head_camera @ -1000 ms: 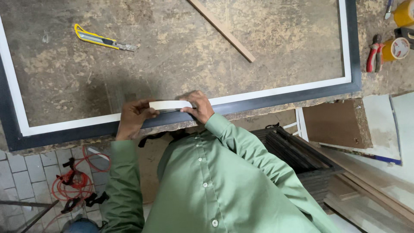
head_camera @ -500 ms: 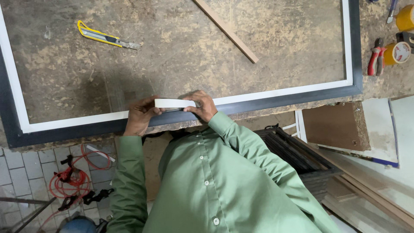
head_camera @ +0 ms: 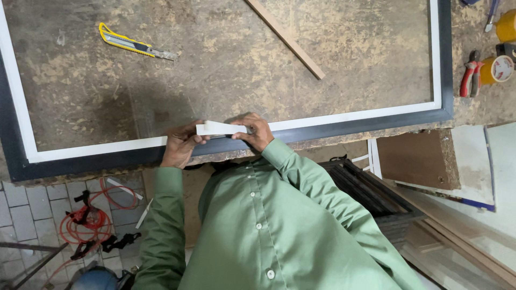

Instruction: The person fits white mat board strips into a black picture frame lying on a workbench, pressing the strips along the inner edges and aligning the corners. They then use a utility knife to trim and cut the mat strips to length at the corners, adjusting and pressing the pieces into place along the frame border.

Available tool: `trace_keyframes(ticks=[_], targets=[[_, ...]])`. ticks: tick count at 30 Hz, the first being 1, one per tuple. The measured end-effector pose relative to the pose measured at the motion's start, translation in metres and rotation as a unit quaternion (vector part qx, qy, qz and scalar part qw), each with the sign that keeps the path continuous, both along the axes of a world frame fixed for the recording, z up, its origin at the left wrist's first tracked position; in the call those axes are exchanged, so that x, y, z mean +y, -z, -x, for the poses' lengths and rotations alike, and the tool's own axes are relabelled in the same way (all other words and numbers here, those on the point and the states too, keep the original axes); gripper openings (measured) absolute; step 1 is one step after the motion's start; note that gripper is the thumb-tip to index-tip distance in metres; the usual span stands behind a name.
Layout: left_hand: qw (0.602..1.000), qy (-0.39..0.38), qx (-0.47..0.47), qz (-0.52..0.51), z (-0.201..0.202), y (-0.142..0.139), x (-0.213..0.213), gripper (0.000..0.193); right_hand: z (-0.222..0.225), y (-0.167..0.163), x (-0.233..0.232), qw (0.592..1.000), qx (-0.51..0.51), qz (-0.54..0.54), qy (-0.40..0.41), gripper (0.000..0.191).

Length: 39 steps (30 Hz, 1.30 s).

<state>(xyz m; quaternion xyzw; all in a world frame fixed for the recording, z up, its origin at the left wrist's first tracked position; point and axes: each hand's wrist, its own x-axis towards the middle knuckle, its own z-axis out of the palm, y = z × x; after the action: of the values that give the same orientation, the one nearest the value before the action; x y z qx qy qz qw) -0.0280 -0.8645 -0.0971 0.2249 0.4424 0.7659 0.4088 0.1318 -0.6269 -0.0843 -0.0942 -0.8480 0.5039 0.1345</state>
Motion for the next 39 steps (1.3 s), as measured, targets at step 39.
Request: trace_keyframes(ticks=[39], targets=[[0.73, 0.068, 0.644, 0.22, -0.121, -0.054, 0.141, 0.038, -0.178, -0.056, 0.189, 0.803, 0.162, 0.322, 0.475, 0.036]])
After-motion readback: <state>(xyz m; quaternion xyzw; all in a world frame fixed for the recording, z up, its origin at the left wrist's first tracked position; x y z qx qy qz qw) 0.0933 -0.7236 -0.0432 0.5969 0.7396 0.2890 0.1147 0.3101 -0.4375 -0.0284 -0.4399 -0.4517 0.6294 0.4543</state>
